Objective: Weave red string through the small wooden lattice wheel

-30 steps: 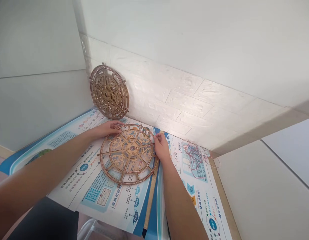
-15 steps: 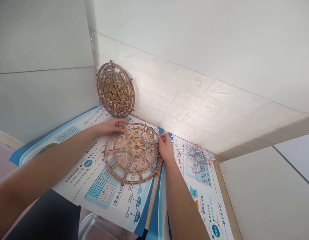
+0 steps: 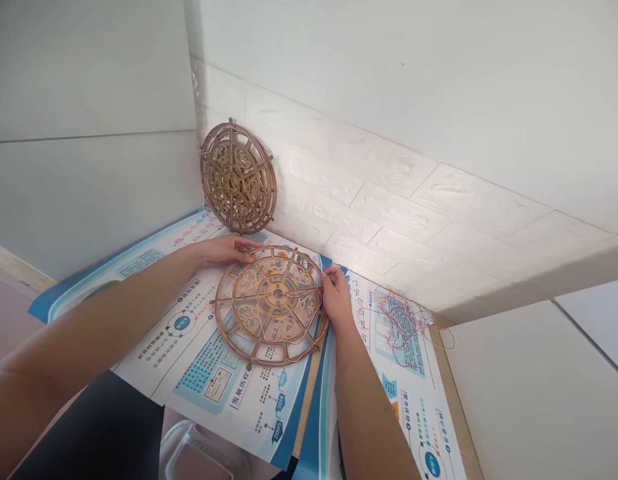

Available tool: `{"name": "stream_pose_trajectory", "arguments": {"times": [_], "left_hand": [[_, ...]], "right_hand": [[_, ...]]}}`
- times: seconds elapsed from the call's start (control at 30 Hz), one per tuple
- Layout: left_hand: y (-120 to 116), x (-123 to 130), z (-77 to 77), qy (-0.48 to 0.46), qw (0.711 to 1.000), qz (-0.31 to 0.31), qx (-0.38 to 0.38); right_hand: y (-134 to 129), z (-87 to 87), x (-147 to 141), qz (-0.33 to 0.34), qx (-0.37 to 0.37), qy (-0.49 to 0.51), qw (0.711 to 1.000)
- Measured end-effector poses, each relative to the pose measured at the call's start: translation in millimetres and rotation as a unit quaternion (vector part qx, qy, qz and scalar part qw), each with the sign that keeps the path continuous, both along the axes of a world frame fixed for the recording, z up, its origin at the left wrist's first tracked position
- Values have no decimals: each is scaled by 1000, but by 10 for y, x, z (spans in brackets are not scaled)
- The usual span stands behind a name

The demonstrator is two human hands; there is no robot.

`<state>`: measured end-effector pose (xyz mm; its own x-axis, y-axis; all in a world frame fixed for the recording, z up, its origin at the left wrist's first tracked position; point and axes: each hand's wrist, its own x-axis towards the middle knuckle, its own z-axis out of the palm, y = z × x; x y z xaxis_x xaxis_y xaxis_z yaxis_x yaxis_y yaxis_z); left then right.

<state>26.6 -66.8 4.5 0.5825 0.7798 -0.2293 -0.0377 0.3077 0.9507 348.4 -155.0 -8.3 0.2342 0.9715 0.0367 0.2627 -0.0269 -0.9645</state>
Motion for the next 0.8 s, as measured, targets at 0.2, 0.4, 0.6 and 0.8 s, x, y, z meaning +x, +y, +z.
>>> {"name": "stream_pose_trajectory", "arguments": {"times": [0.2,0.4,0.6,0.8], "left_hand": [[30,7,11,23,1000,-10,-14],[31,48,92,53,997,-25,-49],[9,63,155,66,996,-43,-40],[28,41,107,44,997,-55,-39]], "right_hand": [[-18,12,10,1,-7,-31,999],[-26,37,-10,-10,-5,-32,999],[-9,8,4,-12,1,-36,999],[9,-25,20,-8,2,-45,999]]}}
